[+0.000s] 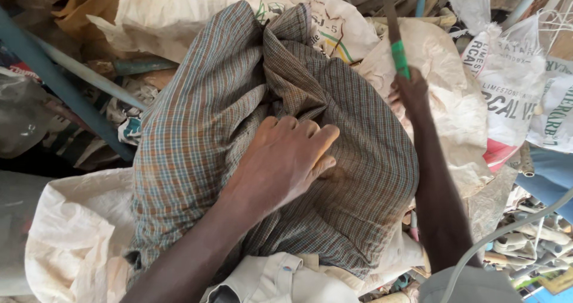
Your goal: The person sits on the floor and uses a knife to cut a long strip from a piece of fabric. They hold the fabric with one hand and slice along its length with the other, producing a narrow strip.
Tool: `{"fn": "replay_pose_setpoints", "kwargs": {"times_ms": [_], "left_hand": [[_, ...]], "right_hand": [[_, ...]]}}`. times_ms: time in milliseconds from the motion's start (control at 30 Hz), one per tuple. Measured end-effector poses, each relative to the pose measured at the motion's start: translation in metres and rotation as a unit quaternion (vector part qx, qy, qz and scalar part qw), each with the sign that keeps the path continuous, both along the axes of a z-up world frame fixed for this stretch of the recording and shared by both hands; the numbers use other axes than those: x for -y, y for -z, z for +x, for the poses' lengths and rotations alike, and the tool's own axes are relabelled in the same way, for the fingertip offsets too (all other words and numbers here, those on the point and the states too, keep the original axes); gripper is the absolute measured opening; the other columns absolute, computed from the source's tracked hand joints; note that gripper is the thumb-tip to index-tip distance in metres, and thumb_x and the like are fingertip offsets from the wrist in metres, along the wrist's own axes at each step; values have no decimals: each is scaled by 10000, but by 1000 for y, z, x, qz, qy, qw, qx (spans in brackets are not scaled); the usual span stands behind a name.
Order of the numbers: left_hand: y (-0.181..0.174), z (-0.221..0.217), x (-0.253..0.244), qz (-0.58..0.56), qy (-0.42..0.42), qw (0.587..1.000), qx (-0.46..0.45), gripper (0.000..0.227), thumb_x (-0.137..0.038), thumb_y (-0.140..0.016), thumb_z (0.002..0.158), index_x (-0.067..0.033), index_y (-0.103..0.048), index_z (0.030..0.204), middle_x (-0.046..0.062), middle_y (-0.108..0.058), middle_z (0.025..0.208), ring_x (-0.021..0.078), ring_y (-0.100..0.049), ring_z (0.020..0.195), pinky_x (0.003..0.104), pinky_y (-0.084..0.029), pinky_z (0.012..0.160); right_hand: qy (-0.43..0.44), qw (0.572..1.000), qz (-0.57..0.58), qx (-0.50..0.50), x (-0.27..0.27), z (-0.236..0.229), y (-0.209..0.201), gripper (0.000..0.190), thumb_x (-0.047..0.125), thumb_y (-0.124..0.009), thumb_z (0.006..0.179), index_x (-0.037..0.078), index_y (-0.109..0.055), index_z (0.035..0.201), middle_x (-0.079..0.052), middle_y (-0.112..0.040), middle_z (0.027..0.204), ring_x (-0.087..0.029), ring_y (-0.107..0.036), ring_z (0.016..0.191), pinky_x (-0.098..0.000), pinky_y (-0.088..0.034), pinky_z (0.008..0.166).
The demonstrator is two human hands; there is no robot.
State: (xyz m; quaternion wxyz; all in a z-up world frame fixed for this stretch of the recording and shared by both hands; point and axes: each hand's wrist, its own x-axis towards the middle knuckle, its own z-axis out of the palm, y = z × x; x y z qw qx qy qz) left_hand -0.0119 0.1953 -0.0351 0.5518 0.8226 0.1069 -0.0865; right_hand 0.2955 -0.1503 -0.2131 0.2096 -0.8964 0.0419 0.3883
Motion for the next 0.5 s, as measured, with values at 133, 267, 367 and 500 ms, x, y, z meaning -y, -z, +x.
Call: {"fn": "replay_pose_setpoints", "kwargs": {"times_ms": [133,267,367,500], "left_hand": [[-4,4,-3,-30,22,999,-16,395,-344,-735,916,-105,-622,1209,57,-646,875,248,-607,828,462,-458,773],[-5,4,-4,-33,8,999,-10,389,-330,-752,886,-108,-622,1178,53,-644,901,255,-604,867,465,-459,798],[-6,4,-8,-42,2,999,-17,413,-310,-756,875,-105,-614,1204,58,-648,920,260,-601,882,470,-459,805],[-3,2,-9,-39,-11,999,-8,435,-299,-757,867,-99,-604,1222,81,-680,1025,271,-610,927,473,-463,810]], "right_hand": [[-60,998,-4,23,-15,50,22,304,248,-552,1079,5,-553,1261,-55,-644,872,-132,-622,590,-297,-524,446],[-107,993,-15,40,-38,99,39,264,226,-583,1101,-15,-573,1209,-62,-636,842,-150,-584,548,-319,-449,427],[-216,964,-86,130,-54,126,56,341,170,-564,1031,86,-590,1361,-71,-668,790,-158,-629,567,-345,-486,466],[-296,937,-106,151,-53,147,76,292,210,-595,1040,56,-602,1288,-173,-680,886,-295,-676,699,-455,-510,574]]}}
